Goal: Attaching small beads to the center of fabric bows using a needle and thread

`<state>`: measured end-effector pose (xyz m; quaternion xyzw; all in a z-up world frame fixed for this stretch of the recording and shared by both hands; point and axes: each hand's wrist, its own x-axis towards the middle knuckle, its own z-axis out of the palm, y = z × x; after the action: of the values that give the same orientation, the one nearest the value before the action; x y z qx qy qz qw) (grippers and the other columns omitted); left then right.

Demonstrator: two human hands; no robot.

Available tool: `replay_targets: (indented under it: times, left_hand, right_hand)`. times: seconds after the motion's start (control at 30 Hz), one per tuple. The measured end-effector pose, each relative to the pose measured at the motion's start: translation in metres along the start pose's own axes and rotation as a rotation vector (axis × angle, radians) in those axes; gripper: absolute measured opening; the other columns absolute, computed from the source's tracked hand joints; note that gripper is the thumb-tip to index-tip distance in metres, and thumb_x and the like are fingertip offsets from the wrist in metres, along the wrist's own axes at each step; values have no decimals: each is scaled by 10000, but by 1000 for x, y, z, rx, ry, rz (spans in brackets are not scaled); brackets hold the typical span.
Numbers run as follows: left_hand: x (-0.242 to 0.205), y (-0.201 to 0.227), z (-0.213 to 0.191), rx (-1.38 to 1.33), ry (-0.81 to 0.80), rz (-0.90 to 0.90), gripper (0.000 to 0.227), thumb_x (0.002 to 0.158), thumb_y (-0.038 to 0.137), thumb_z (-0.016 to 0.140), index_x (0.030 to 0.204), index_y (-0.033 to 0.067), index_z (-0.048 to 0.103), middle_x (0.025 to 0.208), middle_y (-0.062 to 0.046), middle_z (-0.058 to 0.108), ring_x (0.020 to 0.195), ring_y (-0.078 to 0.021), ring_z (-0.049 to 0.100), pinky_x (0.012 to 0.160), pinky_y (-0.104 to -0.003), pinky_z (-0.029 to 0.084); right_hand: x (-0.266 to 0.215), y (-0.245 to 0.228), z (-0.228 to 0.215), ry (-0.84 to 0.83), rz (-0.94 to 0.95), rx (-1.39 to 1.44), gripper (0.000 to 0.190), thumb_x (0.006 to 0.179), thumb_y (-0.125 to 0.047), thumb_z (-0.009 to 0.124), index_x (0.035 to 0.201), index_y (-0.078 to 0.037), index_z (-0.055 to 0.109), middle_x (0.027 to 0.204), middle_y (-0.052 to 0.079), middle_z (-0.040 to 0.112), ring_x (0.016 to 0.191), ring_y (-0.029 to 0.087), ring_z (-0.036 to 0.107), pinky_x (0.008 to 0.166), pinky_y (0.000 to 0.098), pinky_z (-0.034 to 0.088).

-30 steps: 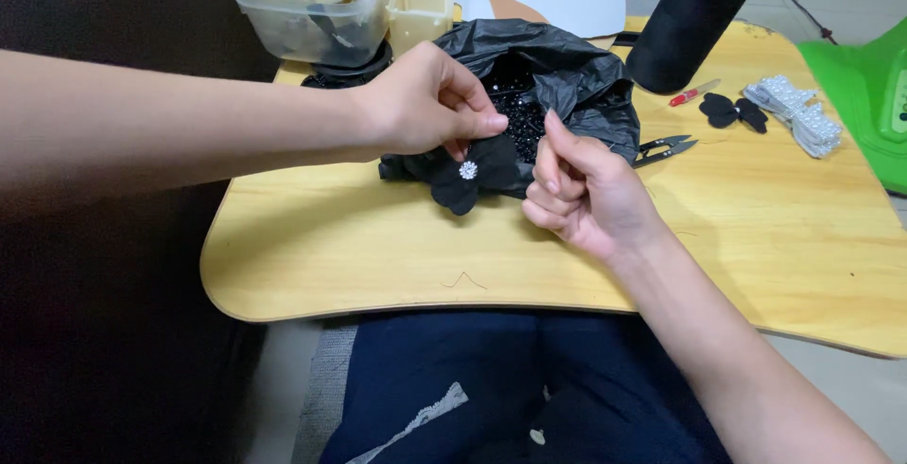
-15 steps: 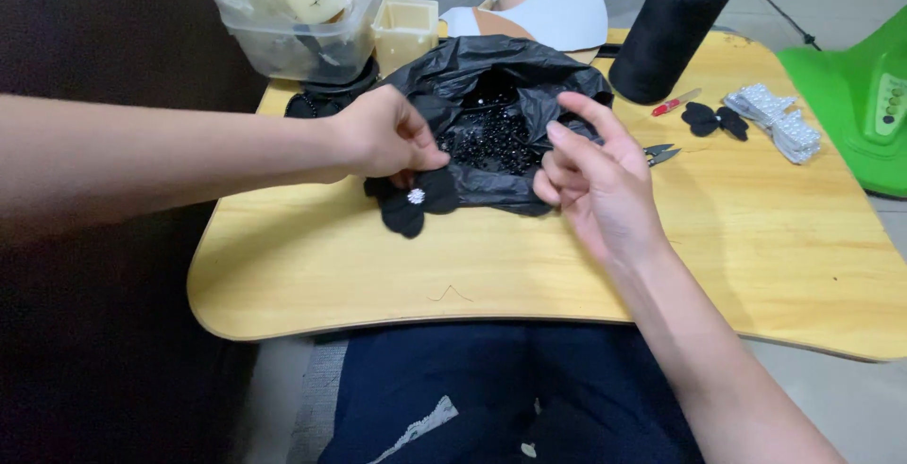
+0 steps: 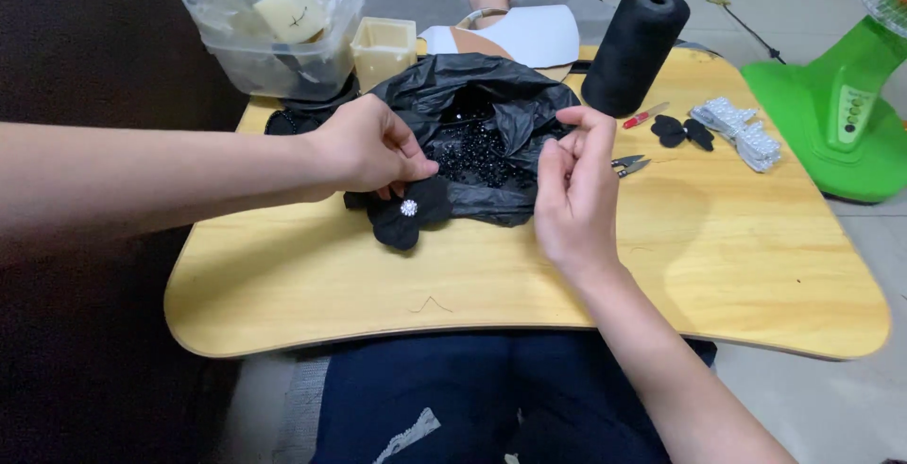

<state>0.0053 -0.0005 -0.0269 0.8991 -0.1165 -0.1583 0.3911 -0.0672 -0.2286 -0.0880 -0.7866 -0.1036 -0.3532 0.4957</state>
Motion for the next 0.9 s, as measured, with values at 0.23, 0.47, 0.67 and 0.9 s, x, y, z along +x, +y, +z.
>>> replay_targets:
  times: [0.23, 0.47, 0.67, 0.9]
  left_hand:
    - [-5, -11, 7, -169, -209, -170, 118, 876, 66, 794, 874, -51, 781, 665, -233, 737, 529, -238, 731, 543, -291, 636]
    - [-3, -1, -16, 2, -457, -319, 219, 896, 52, 786, 963, -150, 738, 780, -301, 755, 583, -281, 739, 510, -304, 618]
    - [10, 5, -41, 471, -675, -274, 178, 850, 65, 816, 958, -76, 806, 815, -202, 816, 619, -242, 739, 478, -250, 536]
    - [26, 31, -48, 597, -768, -224, 137, 889, 36, 803, 920, -93, 836, 809, -191, 814, 523, -189, 527, 422, -271, 375]
  right_hand:
    - [-7, 5, 5, -14, 91, 85, 220, 1027, -25, 475, 1246, -38, 462, 711, 52, 466, 579, 153, 570, 563, 290, 496]
    - [-11, -2, 7, -171, 75, 8, 273, 984, -52, 571, 1241, -57, 479, 668, 63, 471, 565, 208, 526, 555, 353, 471]
    - [-13, -10, 6, -209, 120, 8, 281, 973, -72, 592, 1230, -72, 478, 704, 49, 460, 585, 187, 541, 582, 345, 484]
    - [-12, -27, 2, -245, 53, -20, 185, 1017, 6, 445, 1197, -7, 487, 770, 57, 563, 595, 144, 504, 561, 313, 432]
